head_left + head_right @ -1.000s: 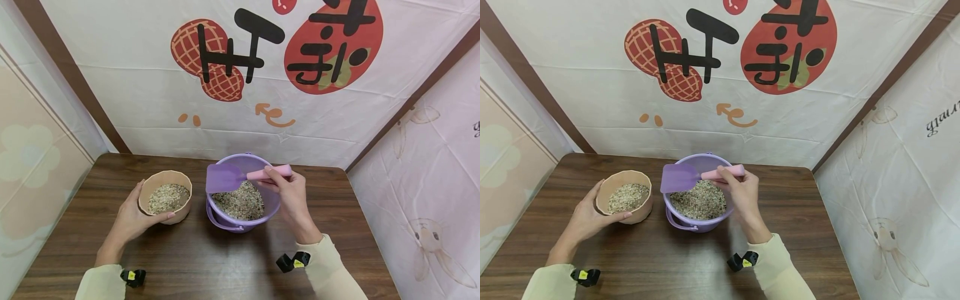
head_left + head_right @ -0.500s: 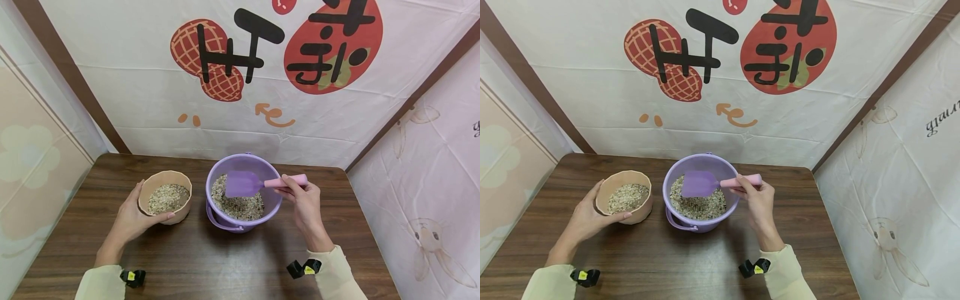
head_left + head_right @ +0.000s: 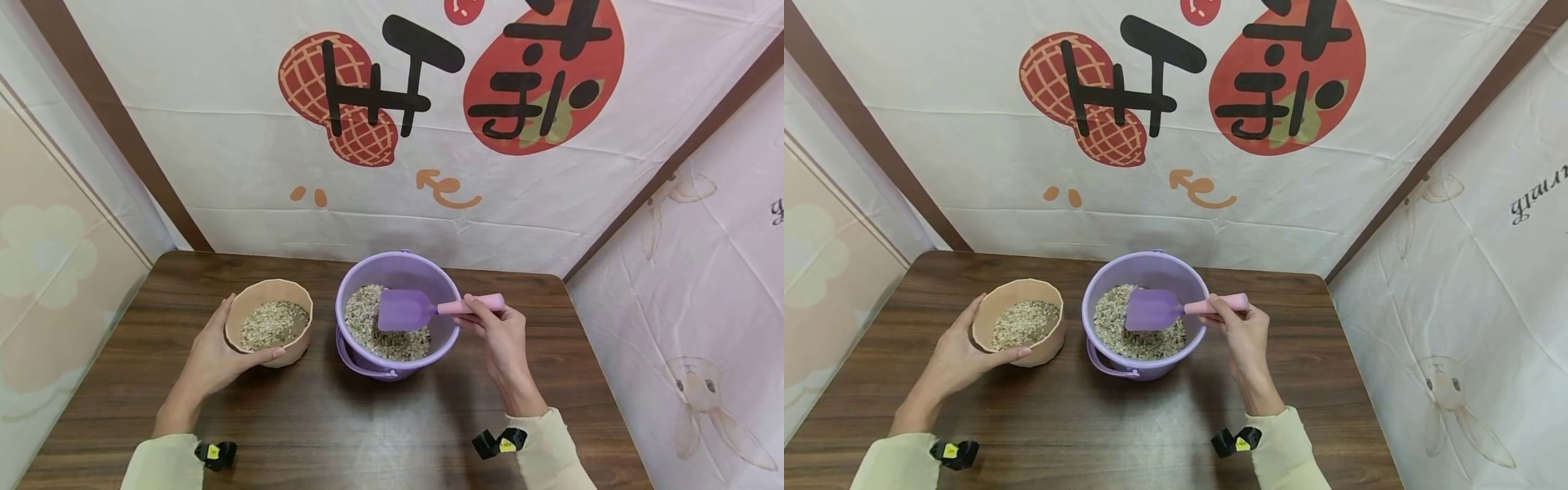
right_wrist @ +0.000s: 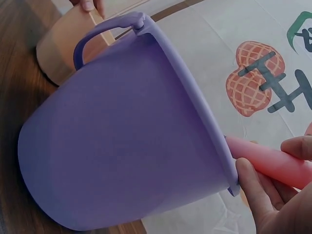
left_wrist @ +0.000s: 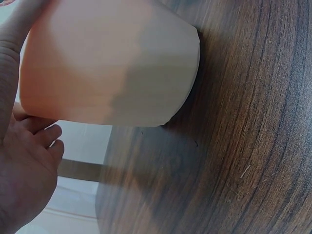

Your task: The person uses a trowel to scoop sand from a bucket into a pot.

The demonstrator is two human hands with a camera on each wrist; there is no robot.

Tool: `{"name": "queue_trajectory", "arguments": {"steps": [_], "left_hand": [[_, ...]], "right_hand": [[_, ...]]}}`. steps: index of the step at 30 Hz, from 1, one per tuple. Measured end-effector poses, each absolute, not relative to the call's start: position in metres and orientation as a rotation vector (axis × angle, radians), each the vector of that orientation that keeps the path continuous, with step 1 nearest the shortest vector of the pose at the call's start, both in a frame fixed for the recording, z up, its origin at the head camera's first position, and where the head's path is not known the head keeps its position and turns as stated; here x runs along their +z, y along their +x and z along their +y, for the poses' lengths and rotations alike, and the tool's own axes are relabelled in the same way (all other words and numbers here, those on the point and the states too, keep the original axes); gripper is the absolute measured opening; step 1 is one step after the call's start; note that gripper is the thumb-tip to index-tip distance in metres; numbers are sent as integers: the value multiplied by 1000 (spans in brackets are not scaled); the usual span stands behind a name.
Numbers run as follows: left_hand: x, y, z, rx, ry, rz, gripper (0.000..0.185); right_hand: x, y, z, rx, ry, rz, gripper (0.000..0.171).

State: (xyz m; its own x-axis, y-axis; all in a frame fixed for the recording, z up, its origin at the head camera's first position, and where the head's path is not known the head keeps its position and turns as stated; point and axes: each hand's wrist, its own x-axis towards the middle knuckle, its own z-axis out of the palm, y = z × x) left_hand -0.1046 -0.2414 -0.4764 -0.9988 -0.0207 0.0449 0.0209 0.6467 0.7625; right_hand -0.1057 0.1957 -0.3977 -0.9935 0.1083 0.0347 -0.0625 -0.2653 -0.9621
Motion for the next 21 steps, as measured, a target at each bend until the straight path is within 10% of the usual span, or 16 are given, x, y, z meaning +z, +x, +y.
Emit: {"name": "queue_trajectory", "arguments": {"steps": [21], "left_hand": [[-467, -107, -241, -1238, -82, -2834, 141]], "right_hand": [[-400, -106, 196, 2383, -47, -1877, 44]]}}
